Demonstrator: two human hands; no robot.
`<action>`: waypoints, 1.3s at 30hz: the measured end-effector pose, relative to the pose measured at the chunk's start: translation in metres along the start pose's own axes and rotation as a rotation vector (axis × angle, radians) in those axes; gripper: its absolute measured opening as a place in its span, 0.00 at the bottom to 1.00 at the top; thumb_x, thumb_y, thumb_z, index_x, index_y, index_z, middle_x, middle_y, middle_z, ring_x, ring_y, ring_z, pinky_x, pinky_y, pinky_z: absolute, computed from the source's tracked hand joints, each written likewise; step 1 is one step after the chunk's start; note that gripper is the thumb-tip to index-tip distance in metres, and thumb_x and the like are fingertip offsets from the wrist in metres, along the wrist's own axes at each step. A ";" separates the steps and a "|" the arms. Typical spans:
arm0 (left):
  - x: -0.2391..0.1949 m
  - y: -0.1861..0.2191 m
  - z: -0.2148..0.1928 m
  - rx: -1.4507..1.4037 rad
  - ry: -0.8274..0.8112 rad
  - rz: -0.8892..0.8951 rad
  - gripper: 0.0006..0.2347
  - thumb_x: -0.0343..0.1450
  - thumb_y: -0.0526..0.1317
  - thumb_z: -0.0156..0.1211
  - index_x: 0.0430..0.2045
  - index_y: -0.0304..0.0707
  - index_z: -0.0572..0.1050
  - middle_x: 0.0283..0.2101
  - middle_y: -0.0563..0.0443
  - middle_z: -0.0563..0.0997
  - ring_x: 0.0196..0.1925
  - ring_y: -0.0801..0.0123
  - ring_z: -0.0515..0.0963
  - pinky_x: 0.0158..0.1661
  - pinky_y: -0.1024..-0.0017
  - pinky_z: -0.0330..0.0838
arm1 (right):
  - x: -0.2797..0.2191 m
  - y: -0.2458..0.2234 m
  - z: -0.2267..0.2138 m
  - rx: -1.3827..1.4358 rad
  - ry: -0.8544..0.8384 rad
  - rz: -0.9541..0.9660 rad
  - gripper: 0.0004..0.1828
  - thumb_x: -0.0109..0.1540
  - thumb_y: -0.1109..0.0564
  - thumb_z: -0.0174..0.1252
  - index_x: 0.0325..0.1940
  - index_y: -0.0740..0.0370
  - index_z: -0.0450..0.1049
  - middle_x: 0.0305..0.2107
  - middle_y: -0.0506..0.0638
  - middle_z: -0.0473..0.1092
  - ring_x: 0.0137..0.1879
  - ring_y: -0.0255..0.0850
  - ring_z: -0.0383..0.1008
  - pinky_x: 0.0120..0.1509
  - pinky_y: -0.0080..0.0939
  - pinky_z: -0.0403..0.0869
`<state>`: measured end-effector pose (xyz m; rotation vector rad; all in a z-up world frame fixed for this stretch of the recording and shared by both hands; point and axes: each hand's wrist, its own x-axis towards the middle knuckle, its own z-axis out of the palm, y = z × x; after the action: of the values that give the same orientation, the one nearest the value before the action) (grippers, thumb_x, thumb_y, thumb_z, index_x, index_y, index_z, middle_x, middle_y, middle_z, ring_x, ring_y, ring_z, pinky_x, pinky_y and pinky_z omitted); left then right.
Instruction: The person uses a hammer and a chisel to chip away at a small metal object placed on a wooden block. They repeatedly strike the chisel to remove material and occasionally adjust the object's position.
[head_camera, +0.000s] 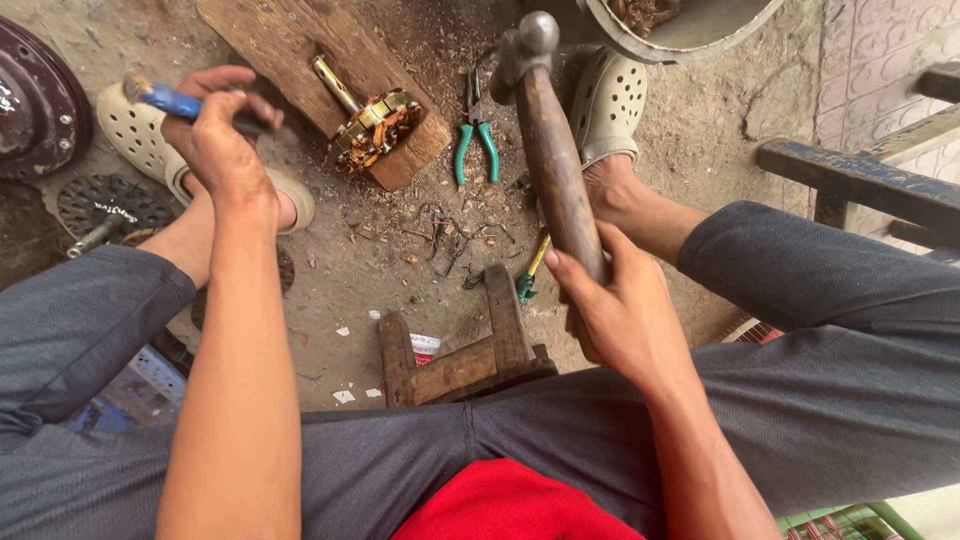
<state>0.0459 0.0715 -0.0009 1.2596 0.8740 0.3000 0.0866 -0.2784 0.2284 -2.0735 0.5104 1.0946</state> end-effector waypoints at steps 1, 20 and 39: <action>-0.005 -0.002 -0.004 0.065 -0.001 -0.051 0.08 0.67 0.29 0.52 0.29 0.32 0.81 0.25 0.48 0.79 0.21 0.69 0.78 0.21 0.75 0.74 | 0.005 0.001 0.002 -0.005 -0.004 -0.007 0.25 0.61 0.47 0.61 0.54 0.67 0.72 0.19 0.51 0.71 0.19 0.37 0.73 0.23 0.42 0.72; -0.067 -0.024 0.028 1.112 -0.242 0.291 0.16 0.66 0.30 0.69 0.49 0.32 0.81 0.44 0.37 0.84 0.41 0.48 0.84 0.43 0.56 0.77 | 0.058 0.042 0.027 -0.334 -0.020 0.104 0.24 0.63 0.43 0.60 0.50 0.67 0.74 0.20 0.57 0.74 0.22 0.45 0.78 0.29 0.46 0.75; -0.041 0.061 0.047 0.707 -0.375 -0.091 0.06 0.73 0.35 0.62 0.39 0.34 0.81 0.33 0.44 0.85 0.31 0.66 0.83 0.34 0.65 0.75 | 0.128 0.143 0.056 -0.738 0.013 -0.213 0.28 0.64 0.41 0.59 0.56 0.69 0.70 0.34 0.71 0.75 0.41 0.63 0.78 0.48 0.62 0.75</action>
<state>0.0681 0.0312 0.0735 1.8426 0.7249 -0.3478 0.0383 -0.3320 0.0417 -2.6784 -0.1508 1.2578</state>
